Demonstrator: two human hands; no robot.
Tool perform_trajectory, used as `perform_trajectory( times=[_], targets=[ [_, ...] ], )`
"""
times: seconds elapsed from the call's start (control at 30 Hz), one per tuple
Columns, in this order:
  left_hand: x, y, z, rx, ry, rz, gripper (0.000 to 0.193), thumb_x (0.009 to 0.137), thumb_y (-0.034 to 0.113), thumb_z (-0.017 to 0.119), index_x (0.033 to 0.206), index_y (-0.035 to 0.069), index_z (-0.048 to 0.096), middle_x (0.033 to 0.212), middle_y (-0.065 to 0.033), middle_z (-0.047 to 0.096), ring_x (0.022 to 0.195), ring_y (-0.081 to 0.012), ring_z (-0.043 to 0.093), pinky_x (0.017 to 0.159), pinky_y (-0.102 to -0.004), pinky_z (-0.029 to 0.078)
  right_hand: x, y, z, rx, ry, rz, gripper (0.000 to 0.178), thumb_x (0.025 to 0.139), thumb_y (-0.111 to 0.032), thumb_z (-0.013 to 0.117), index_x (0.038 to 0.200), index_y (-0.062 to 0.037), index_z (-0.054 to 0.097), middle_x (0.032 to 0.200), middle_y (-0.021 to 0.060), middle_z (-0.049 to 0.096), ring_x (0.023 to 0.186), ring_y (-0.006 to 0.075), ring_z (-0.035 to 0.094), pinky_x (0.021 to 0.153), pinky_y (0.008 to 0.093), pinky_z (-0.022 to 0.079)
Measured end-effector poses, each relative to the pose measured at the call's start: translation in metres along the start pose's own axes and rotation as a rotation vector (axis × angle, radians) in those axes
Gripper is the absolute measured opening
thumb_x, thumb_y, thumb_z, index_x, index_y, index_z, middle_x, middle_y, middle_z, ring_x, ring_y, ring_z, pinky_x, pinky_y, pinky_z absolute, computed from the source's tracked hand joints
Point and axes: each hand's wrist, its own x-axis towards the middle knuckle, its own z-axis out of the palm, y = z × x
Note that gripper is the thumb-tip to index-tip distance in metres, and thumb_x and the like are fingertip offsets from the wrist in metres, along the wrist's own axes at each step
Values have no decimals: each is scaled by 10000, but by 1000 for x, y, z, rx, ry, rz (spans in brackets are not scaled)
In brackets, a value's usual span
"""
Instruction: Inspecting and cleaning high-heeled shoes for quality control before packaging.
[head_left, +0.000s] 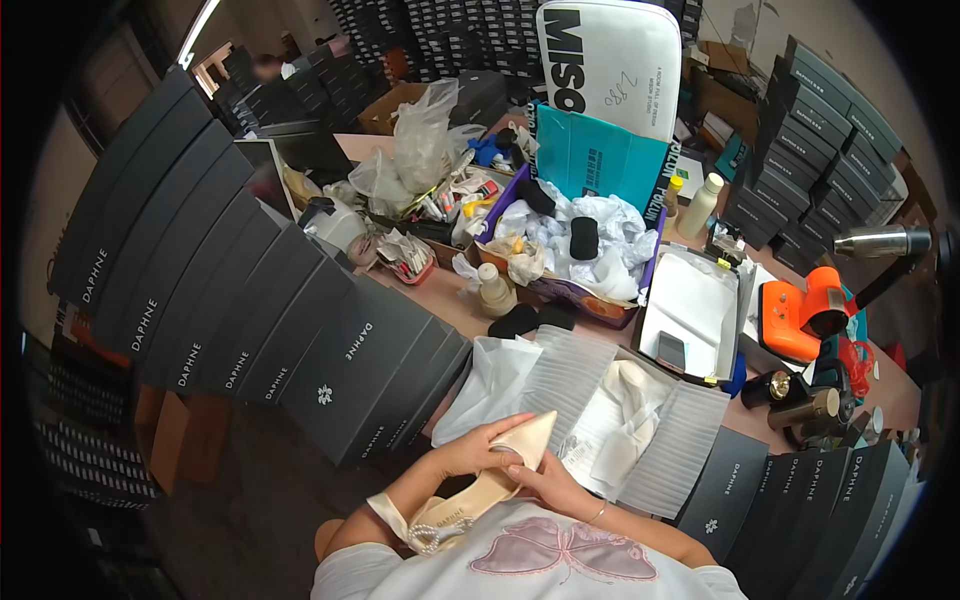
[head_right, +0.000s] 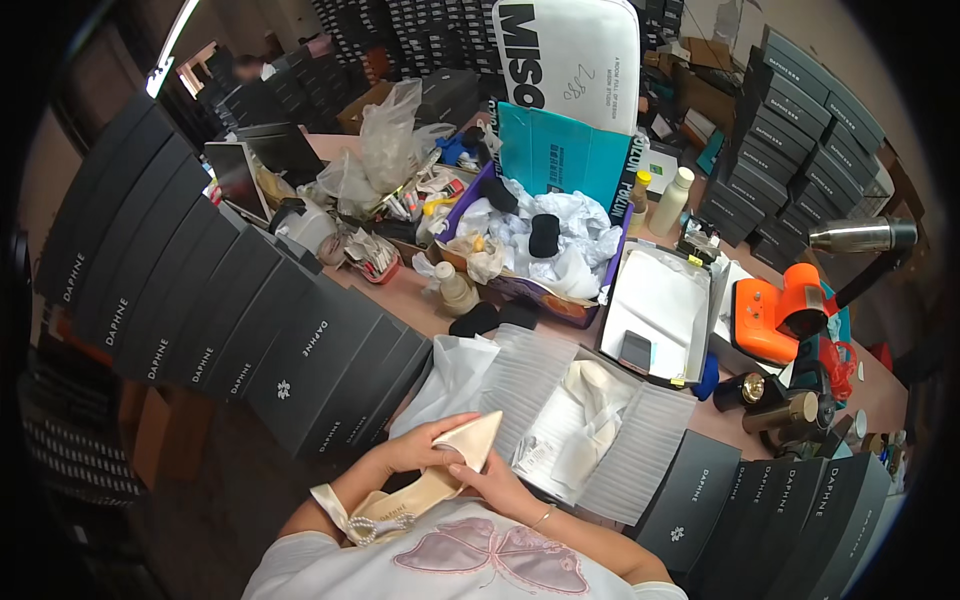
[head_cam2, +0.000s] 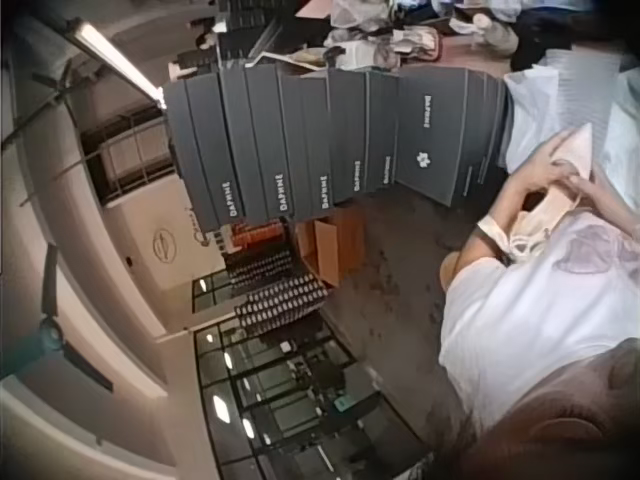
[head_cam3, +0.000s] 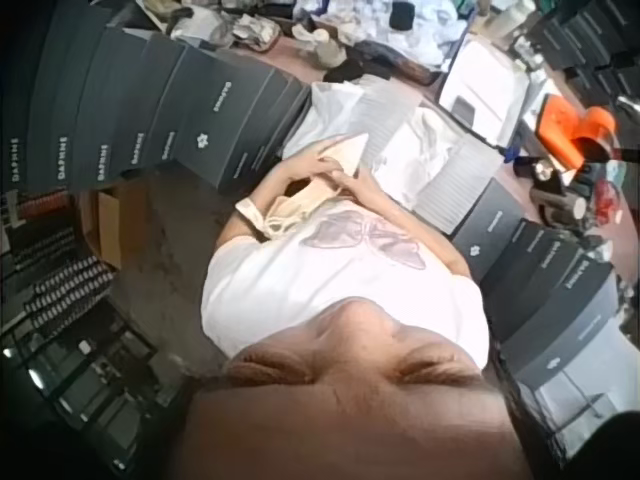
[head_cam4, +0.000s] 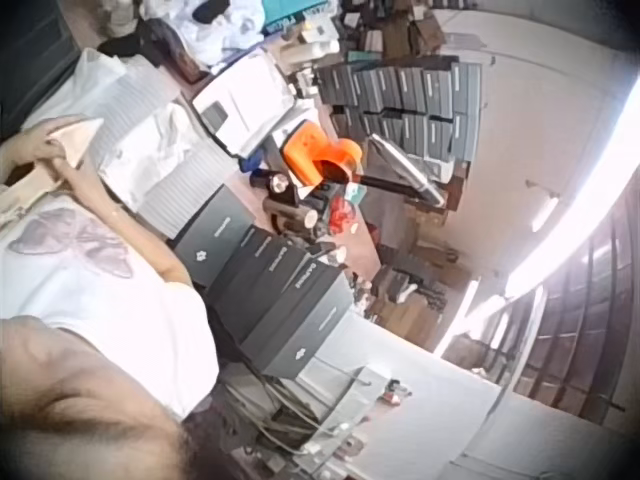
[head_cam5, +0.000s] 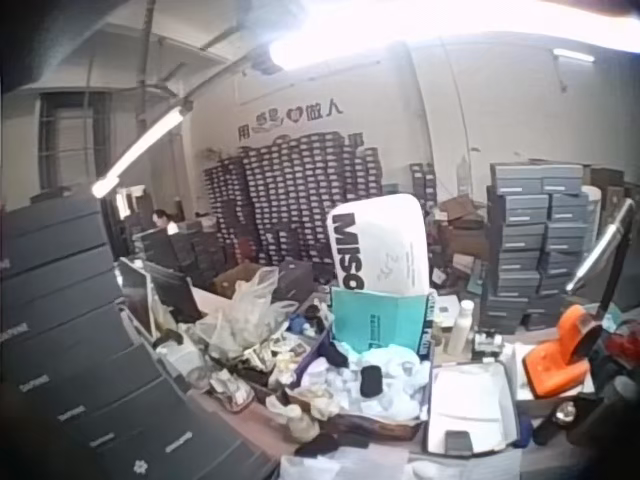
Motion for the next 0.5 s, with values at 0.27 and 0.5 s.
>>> perform_trajectory(
  times=[0.27, 0.5],
  targets=[
    [2, -27, -9, -406, -166, 12, 658, 938, 227, 594, 1494, 91, 270, 1414, -96, 430, 1229, -164, 450, 1038, -277, 349, -15, -13, -10, -9, 176, 135, 345, 886, -142, 667, 1175, 5, 549, 1079, 75, 623, 995, 150, 601, 867, 295, 506],
    [-5, -38, -47, -708, -269, 43, 608, 920, 85, 519, 1481, 48, 287, 1426, -88, 413, 1232, -131, 453, 1034, -254, 363, 52, -122, -48, -524, 431, -160, 201, 914, -166, 632, 1031, -3, 645, 961, 43, 654, 886, 125, 617, 764, 264, 515]
  ],
)
